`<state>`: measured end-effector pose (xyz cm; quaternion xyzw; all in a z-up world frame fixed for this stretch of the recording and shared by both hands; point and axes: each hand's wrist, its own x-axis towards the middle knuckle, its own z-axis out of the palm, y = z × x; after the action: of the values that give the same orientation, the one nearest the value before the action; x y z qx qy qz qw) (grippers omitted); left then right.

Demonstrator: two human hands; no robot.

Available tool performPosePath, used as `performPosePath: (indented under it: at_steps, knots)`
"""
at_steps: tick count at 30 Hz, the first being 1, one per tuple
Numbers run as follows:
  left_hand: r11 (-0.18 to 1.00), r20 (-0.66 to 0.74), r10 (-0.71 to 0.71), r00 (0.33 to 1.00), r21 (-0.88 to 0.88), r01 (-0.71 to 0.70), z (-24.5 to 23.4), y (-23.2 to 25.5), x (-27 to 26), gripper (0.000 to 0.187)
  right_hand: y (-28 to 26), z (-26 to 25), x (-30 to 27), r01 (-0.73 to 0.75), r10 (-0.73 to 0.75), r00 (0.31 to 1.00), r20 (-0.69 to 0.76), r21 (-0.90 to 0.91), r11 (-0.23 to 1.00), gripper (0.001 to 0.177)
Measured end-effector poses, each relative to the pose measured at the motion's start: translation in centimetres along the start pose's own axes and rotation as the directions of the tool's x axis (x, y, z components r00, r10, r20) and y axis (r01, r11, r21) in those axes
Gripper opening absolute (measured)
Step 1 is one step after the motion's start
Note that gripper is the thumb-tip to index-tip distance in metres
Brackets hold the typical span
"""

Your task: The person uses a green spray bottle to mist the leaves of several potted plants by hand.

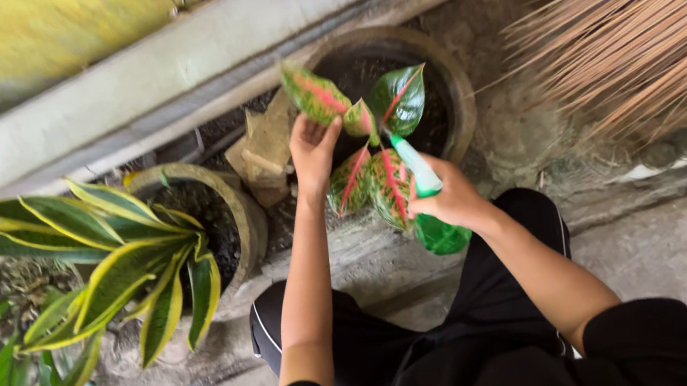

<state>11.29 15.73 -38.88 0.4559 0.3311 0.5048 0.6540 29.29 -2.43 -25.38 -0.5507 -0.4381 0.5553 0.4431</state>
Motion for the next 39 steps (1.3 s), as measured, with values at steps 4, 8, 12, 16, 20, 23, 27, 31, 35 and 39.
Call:
performPosePath:
  at_steps: [4, 8, 12, 16, 20, 23, 27, 31, 35, 39]
  knots:
    - [0.996, 0.076, 0.021, 0.997, -0.086, -0.015, 1.3, 2.6, 0.2, 0.036, -0.3, 1.4, 0.8, 0.046, -0.044, 0.998, 0.038, -0.079, 0.996, 0.049]
    - [0.997, 0.094, 0.059, 0.994, -0.046, -0.055, 2.5, 4.4, -0.2, 0.035, -1.1, 2.4, 1.6, 0.040, -0.029, 0.998, 0.057, -0.206, 0.978, 0.044]
    - [0.997, 0.110, 0.073, 0.991, 0.013, -0.075, 2.9, 5.0, -0.1, 0.035, -1.4, 2.5, 2.3, 0.035, -0.026, 0.999, 0.043, -0.230, 0.972, 0.040]
    - [0.994, 0.135, 0.079, 0.988, 0.059, -0.087, 3.0, 4.8, -0.2, 0.029, -2.0, 2.6, 2.3, 0.022, -0.026, 1.000, -0.012, -0.252, 0.967, 0.045]
    - [0.997, 0.143, 0.069, 0.987, 0.017, -0.072, 3.1, 4.2, 0.1, 0.024, -2.4, 2.8, 2.9, 0.079, -0.101, 0.994, -0.042, -0.358, 0.930, 0.040]
    - [0.998, 0.130, 0.059, 0.990, 0.017, -0.062, 3.3, 3.8, 0.3, 0.017, -2.8, 3.0, 3.2, 0.118, -0.160, 0.985, -0.072, -0.403, 0.908, 0.043]
    - [0.995, 0.163, 0.090, 0.983, 0.033, -0.096, 3.5, 3.9, 0.7, 0.009, -2.8, 2.7, 3.3, 0.115, -0.158, 0.983, -0.089, -0.364, 0.924, 0.044]
    - [0.992, 0.170, 0.127, 0.977, -0.014, -0.126, 4.3, 4.8, 1.1, 0.014, -2.2, 2.7, 3.1, 0.096, -0.153, 0.982, -0.107, -0.417, 0.904, 0.038]
    - [0.995, 0.140, 0.094, 0.986, -0.022, -0.092, 4.4, 5.2, 0.8, 0.014, -1.4, 3.0, 2.4, 0.111, -0.177, 0.972, -0.152, -0.366, 0.924, 0.045]
    - [0.998, 0.140, -0.060, 0.988, 0.009, 0.059, 3.6, 5.2, 0.6, 0.021, -0.8, 3.0, 1.8, 0.104, -0.178, 0.972, -0.153, -0.400, 0.911, 0.035]
